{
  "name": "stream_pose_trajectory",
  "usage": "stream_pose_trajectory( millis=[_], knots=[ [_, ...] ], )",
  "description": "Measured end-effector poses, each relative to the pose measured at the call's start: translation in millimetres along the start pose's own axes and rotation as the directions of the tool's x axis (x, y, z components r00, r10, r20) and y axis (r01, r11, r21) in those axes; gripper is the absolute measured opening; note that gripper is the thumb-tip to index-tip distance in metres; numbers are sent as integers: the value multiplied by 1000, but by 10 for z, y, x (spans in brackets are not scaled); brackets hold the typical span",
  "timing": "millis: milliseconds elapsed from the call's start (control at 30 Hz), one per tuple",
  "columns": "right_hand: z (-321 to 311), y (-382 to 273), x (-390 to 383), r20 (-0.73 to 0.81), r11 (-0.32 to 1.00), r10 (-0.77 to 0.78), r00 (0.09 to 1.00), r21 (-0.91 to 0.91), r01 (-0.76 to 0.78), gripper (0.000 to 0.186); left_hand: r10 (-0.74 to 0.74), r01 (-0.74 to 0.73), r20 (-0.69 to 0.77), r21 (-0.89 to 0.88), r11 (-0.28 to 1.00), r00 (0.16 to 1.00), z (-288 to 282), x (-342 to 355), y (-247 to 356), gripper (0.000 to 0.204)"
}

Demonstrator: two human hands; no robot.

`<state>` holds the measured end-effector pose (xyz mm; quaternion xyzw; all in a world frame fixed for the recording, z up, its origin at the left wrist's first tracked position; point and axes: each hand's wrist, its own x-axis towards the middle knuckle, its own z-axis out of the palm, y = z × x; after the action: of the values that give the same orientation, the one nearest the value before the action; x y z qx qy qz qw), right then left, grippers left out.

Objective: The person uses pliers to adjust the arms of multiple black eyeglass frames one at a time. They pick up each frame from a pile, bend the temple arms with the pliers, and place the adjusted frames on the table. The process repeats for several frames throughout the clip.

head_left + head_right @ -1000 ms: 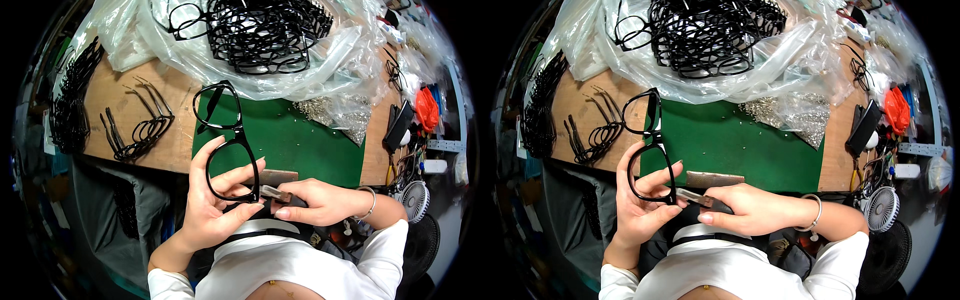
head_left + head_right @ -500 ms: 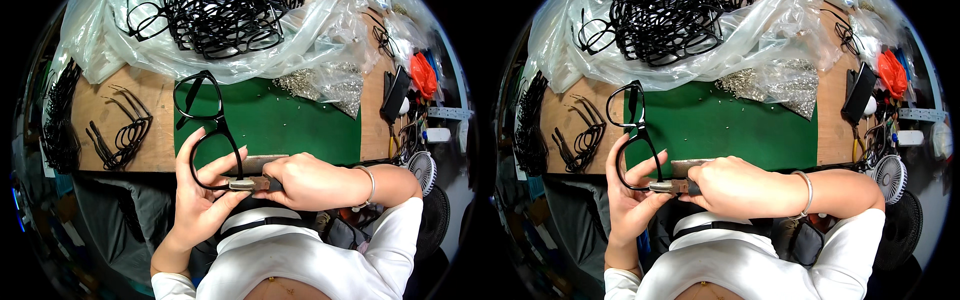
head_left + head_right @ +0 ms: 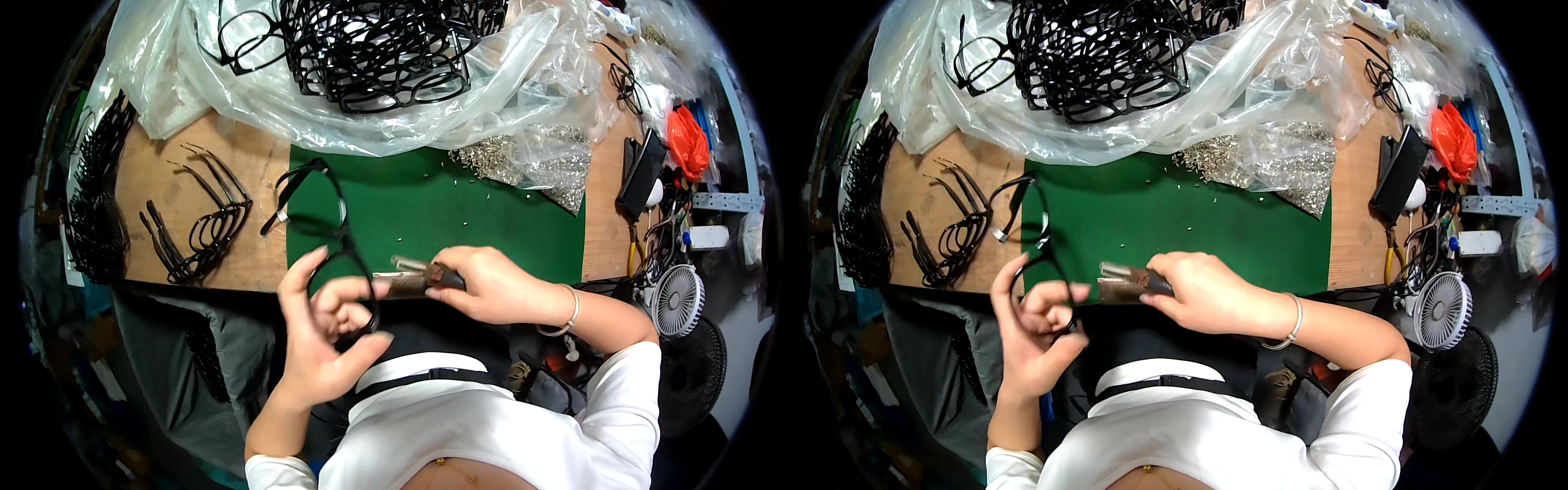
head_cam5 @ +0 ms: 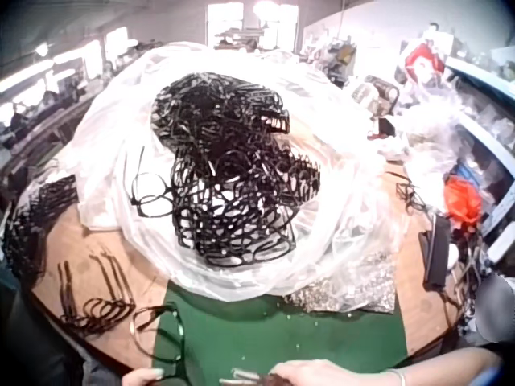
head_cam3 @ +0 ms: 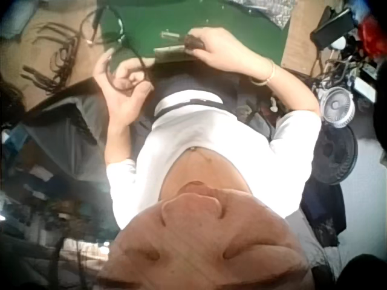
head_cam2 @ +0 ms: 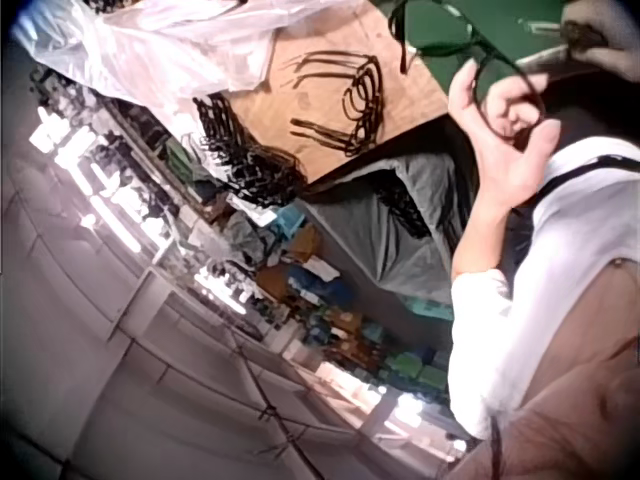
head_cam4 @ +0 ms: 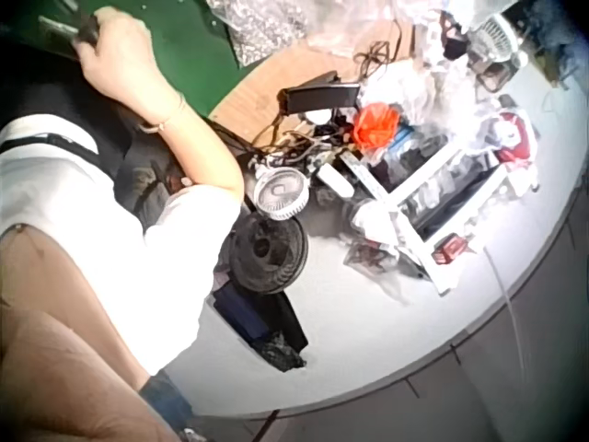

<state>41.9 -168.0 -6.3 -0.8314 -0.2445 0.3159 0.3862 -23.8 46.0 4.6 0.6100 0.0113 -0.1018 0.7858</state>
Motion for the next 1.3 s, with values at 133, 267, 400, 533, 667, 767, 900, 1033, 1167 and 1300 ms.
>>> stream_pose_trajectory(
  millis=[133, 267, 400, 533, 667, 767, 900, 1033, 1167, 1300],
  knots=[
    [-103, -42, 240, -115, 980, -51, 992, -195, 28, 13, 34, -33, -131, 9, 999, 991, 47, -200, -28, 61],
    [80, 75, 511, -187, 940, -102, 977, -338, 34, 14, -33, 27, -146, -41, 999, 989, 115, -212, -98, 73],
    [142, 80, 534, -201, 908, -155, 967, -416, 60, 15, -143, 161, 81, -315, 935, 986, -42, -207, -16, 88],
    [159, 112, 538, -201, 877, -185, 962, -475, 70, 15, -440, 401, 7, -427, 810, 898, 11, -98, 28, 18],
    [22, -63, 360, -191, 997, 7, 981, -70, -21, 14, -262, 249, -57, -176, 953, 963, 90, -116, -94, 13],
    [86, -249, 155, -222, 924, 106, 969, 382, -14, 14, -192, 176, -126, -123, 977, 973, 322, -95, -209, 37],
    [287, -242, 100, -339, 774, 166, 926, 626, 90, 15, -19, 17, -112, -18, 1000, 994, 533, -41, -362, 50],
    [348, -278, 100, -354, 572, 234, 905, 803, 166, 20, 2, 14, -102, 151, 988, 995, 576, -38, -359, 51],
    [297, -362, 96, -165, 399, 357, 919, 917, 10, 24, -63, 70, -83, 85, 994, 995, 563, -43, -356, 50],
    [242, -328, 98, -26, 346, 336, 941, 933, -98, 27, -228, 228, 11, -87, 970, 974, 437, 10, -195, 49]
  ],
)
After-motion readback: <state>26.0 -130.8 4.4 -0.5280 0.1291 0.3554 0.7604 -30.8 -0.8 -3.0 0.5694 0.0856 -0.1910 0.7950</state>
